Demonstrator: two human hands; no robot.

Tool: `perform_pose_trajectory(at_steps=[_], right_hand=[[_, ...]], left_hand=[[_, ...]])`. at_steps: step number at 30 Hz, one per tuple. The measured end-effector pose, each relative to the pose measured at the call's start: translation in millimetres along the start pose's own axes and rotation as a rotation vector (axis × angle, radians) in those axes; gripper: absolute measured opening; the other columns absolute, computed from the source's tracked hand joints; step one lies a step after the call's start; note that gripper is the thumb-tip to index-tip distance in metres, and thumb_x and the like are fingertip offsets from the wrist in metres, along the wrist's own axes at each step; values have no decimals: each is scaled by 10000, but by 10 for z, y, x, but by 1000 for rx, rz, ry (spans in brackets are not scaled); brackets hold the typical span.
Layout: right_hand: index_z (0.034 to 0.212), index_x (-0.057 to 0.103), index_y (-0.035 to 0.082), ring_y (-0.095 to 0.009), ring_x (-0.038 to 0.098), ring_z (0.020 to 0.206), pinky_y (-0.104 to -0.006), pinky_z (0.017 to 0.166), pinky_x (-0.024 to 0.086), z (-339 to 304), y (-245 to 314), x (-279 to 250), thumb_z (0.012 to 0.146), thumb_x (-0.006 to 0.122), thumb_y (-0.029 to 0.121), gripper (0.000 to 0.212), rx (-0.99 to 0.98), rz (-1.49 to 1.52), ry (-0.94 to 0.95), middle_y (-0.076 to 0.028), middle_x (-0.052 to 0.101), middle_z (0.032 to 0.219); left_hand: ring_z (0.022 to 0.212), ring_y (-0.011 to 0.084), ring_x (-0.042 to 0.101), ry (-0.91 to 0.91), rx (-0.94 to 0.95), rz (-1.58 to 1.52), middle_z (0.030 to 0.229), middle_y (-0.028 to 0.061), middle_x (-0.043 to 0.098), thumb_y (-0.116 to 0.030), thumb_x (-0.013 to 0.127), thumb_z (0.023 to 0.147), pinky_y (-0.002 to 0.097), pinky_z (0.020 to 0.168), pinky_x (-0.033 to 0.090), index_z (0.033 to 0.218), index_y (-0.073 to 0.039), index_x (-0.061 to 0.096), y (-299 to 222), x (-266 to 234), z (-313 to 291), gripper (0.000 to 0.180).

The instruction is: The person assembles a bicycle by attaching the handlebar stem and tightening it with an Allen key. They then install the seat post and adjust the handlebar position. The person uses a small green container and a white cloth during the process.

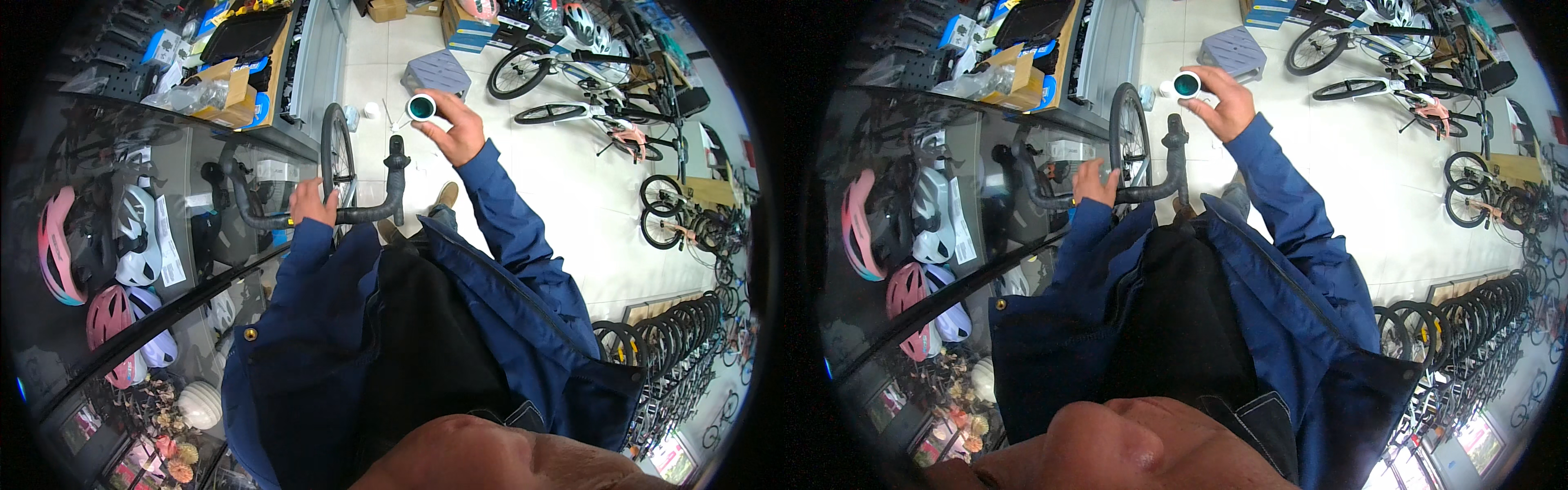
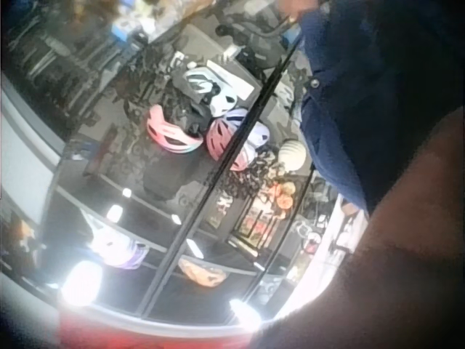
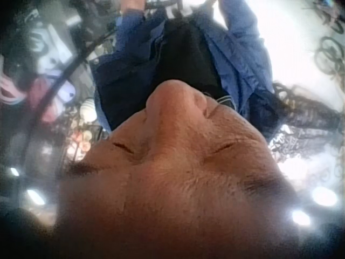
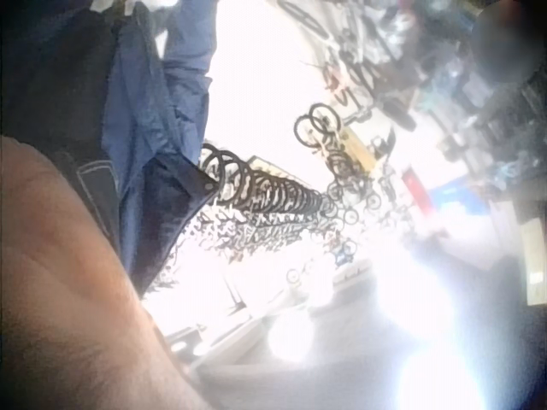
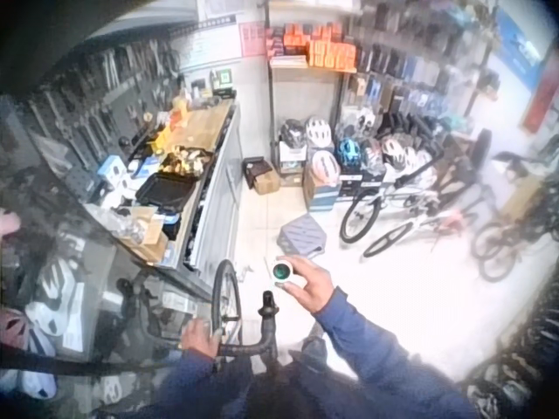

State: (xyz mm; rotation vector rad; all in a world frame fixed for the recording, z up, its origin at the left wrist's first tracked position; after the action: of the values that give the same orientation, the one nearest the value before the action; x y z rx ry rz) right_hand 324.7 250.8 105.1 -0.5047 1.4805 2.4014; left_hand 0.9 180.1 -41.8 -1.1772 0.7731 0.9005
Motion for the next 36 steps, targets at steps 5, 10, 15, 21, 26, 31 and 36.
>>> perform_pose_trajectory(at_steps=[5,10,15,21,26,31,36], right_hand=[[1388,621,18,-253,708,1142,-362,998,586,266,-390,-95,929,799,140,507,-2,-8,21,-154,681,1264],[1358,642,38,-242,724,1066,-336,940,592,562,-1010,39,911,830,221,518,62,-11,60,-130,703,1220],[1357,643,35,-215,733,1006,-318,909,596,840,-1703,321,907,836,220,523,82,31,123,-124,718,1165],[1361,651,65,-208,731,999,-315,906,594,1043,-2683,901,902,841,264,535,126,125,295,-125,715,1176],[1399,618,26,-186,721,1094,-310,972,586,1038,-3418,1440,928,824,205,545,88,91,403,-120,731,1235],[1418,611,34,-171,713,1102,-310,986,580,903,-4195,2040,911,842,218,587,146,190,416,-111,735,1240],[1417,616,43,-143,701,1081,-294,981,569,779,-5026,2838,905,844,171,575,159,289,454,-82,741,1223]], left_hand=[[1046,372,661,7,-108,216,964,131,738,-397,643,974,533,1083,415,1234,-114,700,217,171,-293,389],[895,354,674,-60,-182,167,803,118,727,-333,626,973,522,1126,412,1114,-145,757,264,205,-398,268],[794,316,661,-166,-182,236,709,72,689,-265,688,923,516,1073,451,986,-157,754,148,146,-453,142],[710,269,626,-146,-233,194,630,20,625,-205,718,905,505,1072,461,966,-149,754,-15,83,-526,90],[720,253,640,-128,-306,189,678,28,655,-175,696,906,493,1100,446,936,-122,759,-77,41,-563,88],[770,267,660,-100,-315,183,764,68,688,-127,690,880,507,1124,431,947,-47,750,-86,3,-581,120],[767,287,644,-88,-345,200,782,92,665,-100,654,872,527,1151,407,916,-12,720,-15,-22,-676,118]])
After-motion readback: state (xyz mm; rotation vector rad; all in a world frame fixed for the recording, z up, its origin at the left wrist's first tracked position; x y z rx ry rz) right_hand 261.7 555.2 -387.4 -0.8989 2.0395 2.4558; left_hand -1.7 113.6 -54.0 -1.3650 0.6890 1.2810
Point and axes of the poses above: each hand's wrist, its own z-axis towards the middle knuckle, its own x-axis out of the palm, y = z × x, the point moved 9 cm from there along z, towards the middle knuckle
